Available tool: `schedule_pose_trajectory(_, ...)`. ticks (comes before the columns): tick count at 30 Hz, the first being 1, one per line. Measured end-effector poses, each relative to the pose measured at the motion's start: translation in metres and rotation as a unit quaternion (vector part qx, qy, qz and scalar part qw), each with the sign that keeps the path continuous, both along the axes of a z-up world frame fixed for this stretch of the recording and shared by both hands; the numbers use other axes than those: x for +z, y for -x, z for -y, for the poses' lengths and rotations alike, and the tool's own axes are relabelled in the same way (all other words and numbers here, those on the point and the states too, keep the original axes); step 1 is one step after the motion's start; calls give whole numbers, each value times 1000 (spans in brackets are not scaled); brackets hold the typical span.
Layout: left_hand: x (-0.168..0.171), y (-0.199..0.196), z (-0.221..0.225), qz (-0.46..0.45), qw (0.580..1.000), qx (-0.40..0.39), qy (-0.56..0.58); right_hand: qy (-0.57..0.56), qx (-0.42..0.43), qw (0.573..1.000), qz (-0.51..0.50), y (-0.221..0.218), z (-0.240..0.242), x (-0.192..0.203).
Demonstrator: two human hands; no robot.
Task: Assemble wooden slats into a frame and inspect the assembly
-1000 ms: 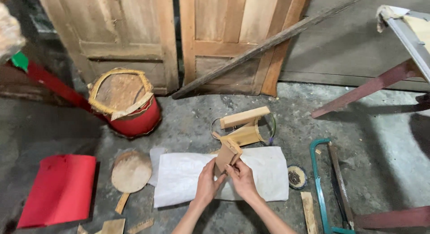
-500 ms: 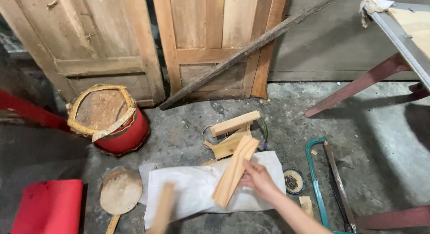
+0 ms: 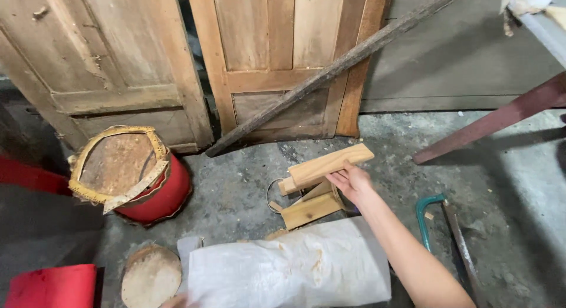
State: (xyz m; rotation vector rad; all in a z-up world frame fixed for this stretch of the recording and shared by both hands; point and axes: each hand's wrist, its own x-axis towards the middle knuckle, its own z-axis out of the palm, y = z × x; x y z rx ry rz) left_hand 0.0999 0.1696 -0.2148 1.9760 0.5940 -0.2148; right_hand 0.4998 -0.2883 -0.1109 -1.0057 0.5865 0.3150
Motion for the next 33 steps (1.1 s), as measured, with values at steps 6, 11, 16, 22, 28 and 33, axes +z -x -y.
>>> schedule_pose_trajectory(6, 100, -246, 140, -40, 965, 28, 256, 75, 10, 997, 18, -8, -34, -16)
schedule_pose_trajectory(11, 17, -328, 172, -79, 944, 118, 297, 113, 1, 993, 19, -9, -44, -41)
schedule_pose_trajectory(16, -23, -353, 196, -99, 912, 161, 365, 109, -15, 994, 17, -6, -51, -48)
schedule_pose_trajectory(22, 5, -349, 209, -78, 899, 165, 398, 124, -37, 991, 29, -10, -45, -60)
schedule_pose_trajectory(28, 23, -342, 206, -93, 907, 151, 383, 135, -34, 990, 26, -8, -43, -62)
schedule_pose_trajectory(33, 3, -348, 210, -79, 918, 155, 357, 141, -17, 990, 24, -3, -44, -54)
